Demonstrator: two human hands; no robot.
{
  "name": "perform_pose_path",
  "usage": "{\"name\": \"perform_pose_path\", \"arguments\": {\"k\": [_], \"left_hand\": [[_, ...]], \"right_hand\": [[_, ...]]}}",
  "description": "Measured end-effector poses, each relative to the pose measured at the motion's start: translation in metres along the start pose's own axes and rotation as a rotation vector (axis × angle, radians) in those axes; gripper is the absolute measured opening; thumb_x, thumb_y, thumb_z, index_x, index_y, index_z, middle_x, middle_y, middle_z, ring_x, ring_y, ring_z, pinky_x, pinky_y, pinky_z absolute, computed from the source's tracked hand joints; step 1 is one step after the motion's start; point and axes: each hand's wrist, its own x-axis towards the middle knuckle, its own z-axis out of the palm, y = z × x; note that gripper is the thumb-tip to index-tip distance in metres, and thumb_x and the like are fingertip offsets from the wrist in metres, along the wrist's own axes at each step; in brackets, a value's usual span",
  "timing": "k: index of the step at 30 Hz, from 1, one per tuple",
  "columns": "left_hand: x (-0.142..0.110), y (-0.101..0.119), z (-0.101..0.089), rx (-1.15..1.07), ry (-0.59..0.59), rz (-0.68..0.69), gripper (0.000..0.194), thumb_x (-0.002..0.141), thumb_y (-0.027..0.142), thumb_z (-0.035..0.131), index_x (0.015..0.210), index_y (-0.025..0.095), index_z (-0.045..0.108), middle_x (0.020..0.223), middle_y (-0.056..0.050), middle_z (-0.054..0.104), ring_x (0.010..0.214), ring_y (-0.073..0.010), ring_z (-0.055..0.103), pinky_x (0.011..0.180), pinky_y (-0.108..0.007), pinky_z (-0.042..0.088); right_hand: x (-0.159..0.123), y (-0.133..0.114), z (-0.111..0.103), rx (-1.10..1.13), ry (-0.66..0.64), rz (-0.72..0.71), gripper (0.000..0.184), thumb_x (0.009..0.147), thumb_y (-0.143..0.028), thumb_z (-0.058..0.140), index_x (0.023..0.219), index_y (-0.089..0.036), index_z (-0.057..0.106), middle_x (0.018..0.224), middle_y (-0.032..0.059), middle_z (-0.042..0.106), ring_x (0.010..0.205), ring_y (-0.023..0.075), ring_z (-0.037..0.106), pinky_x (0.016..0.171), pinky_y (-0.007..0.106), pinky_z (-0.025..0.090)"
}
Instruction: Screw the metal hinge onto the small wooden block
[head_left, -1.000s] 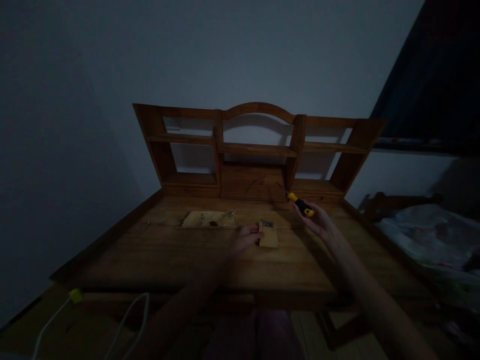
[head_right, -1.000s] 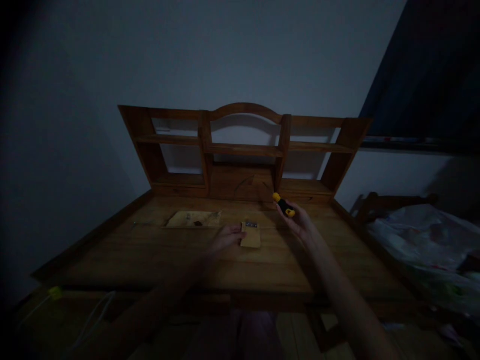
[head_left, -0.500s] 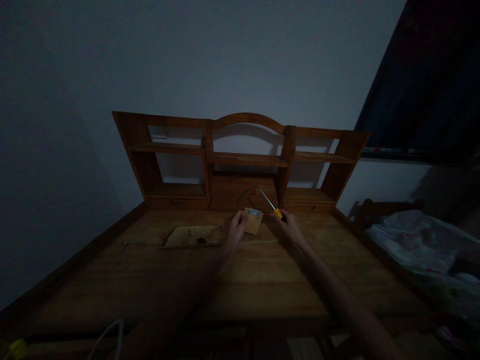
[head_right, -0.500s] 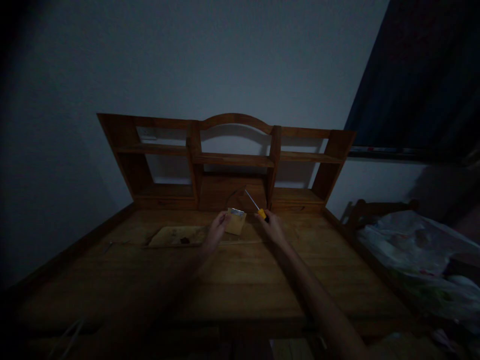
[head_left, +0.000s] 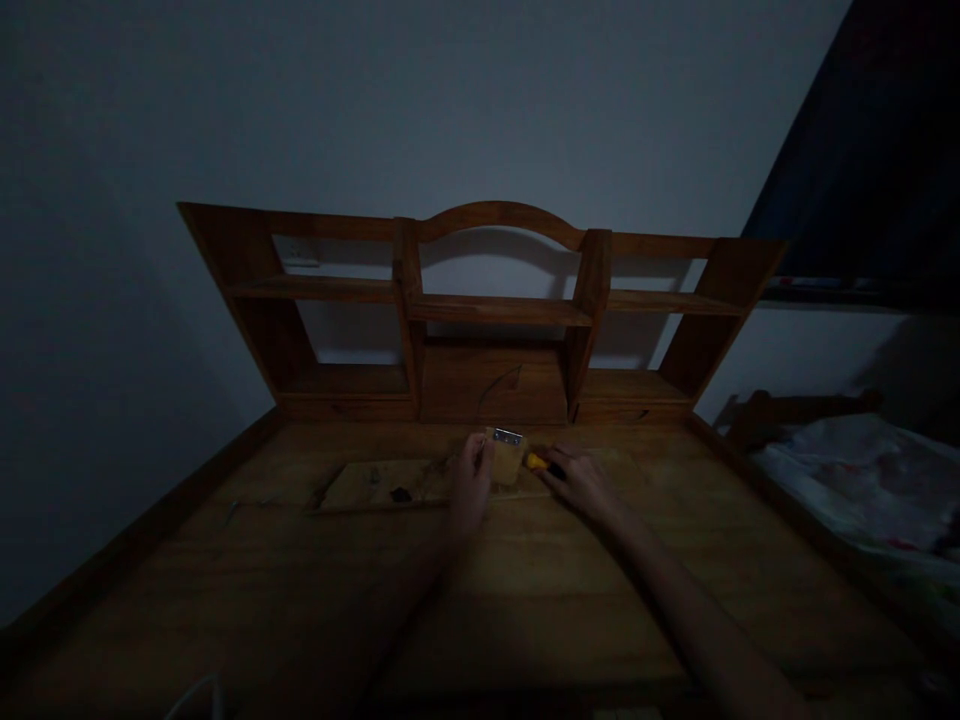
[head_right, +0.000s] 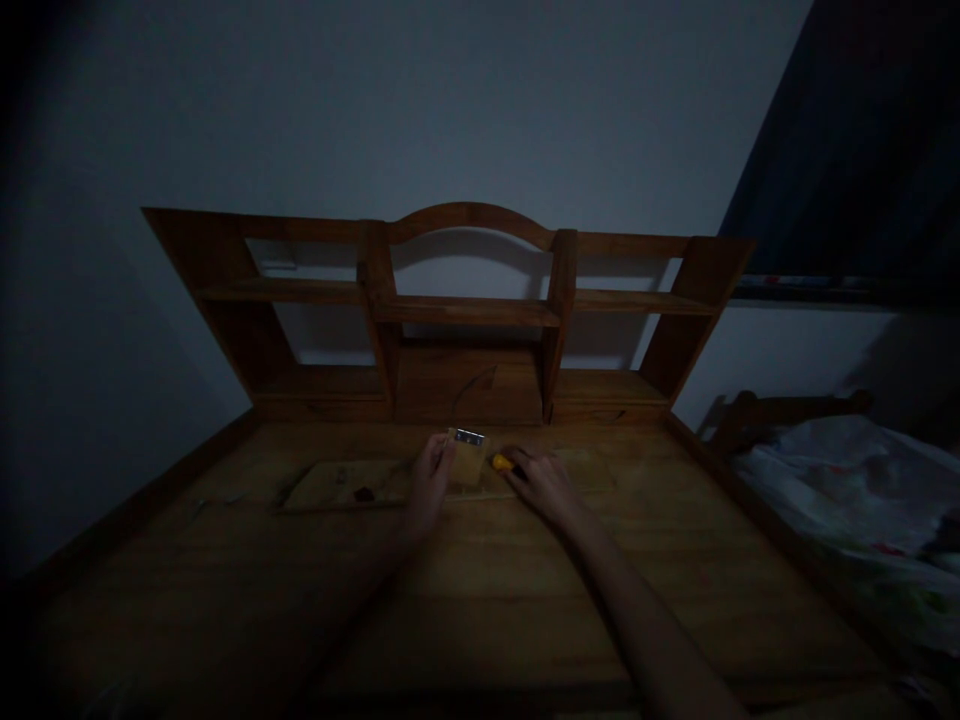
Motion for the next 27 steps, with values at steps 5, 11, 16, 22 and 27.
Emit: {"name": "perform_pose_path", "arguments": {"k": [5, 11, 16, 22, 27], "left_hand": [[-0.002, 0.001, 0.005, -0.071, -0.075, -0.049, 0.029, 0.090, 0.049, 0.061, 0.100, 0.022, 0.058, 0.099, -0.007, 0.072, 0.090, -0.0215, 0.069, 0.079, -0.031, 0.053], [-0.003, 0.004, 0.010, -0.188, -0.119, -0.148, 0.040, 0.075, 0.038, 0.077, 0.105, 0.020, 0.058, 0.103, -0.011, 0.075, 0.091, -0.0243, 0.073, 0.079, -0.034, 0.057], [-0.013, 0.014, 0.009, -0.004, -0.120, -0.024, 0.036, 0.085, 0.041, 0.071, 0.114, 0.022, 0.064, 0.101, -0.008, 0.077, 0.089, -0.0240, 0.074, 0.077, -0.033, 0.057], [-0.030, 0.028, 0.012, 0.234, -0.154, 0.119, 0.026, 0.087, 0.036, 0.069, 0.111, 0.028, 0.072, 0.106, -0.003, 0.076, 0.097, -0.0248, 0.072, 0.091, -0.034, 0.053], [-0.031, 0.025, 0.012, 0.244, -0.187, 0.170, 0.024, 0.090, 0.036, 0.065, 0.111, 0.027, 0.072, 0.105, -0.004, 0.076, 0.095, -0.0233, 0.071, 0.090, -0.032, 0.052]], "right_hand": [[-0.004, -0.017, 0.003, 0.020, 0.015, -0.054, 0.029, 0.095, -0.031, 0.059, 0.121, -0.023, 0.069, 0.116, 0.0087, 0.071, 0.107, 0.0243, 0.065, 0.096, 0.038, 0.051], [-0.005, -0.029, -0.006, 0.019, 0.093, -0.061, 0.023, 0.091, -0.023, 0.057, 0.110, -0.021, 0.069, 0.111, 0.0093, 0.068, 0.105, 0.0257, 0.064, 0.095, 0.041, 0.050], [-0.006, -0.040, -0.013, 0.019, 0.252, -0.013, 0.021, 0.100, -0.036, 0.052, 0.107, -0.020, 0.063, 0.106, 0.0119, 0.063, 0.103, 0.0273, 0.061, 0.093, 0.042, 0.050], [-0.010, -0.056, -0.015, -0.038, 0.349, 0.008, 0.024, 0.101, -0.045, 0.052, 0.096, -0.022, 0.056, 0.094, 0.0107, 0.062, 0.089, 0.0264, 0.061, 0.081, 0.040, 0.048], [-0.011, -0.060, -0.013, -0.051, 0.307, 0.004, 0.022, 0.106, -0.040, 0.044, 0.100, -0.021, 0.055, 0.092, 0.0083, 0.065, 0.083, 0.0223, 0.063, 0.076, 0.035, 0.046]]}}
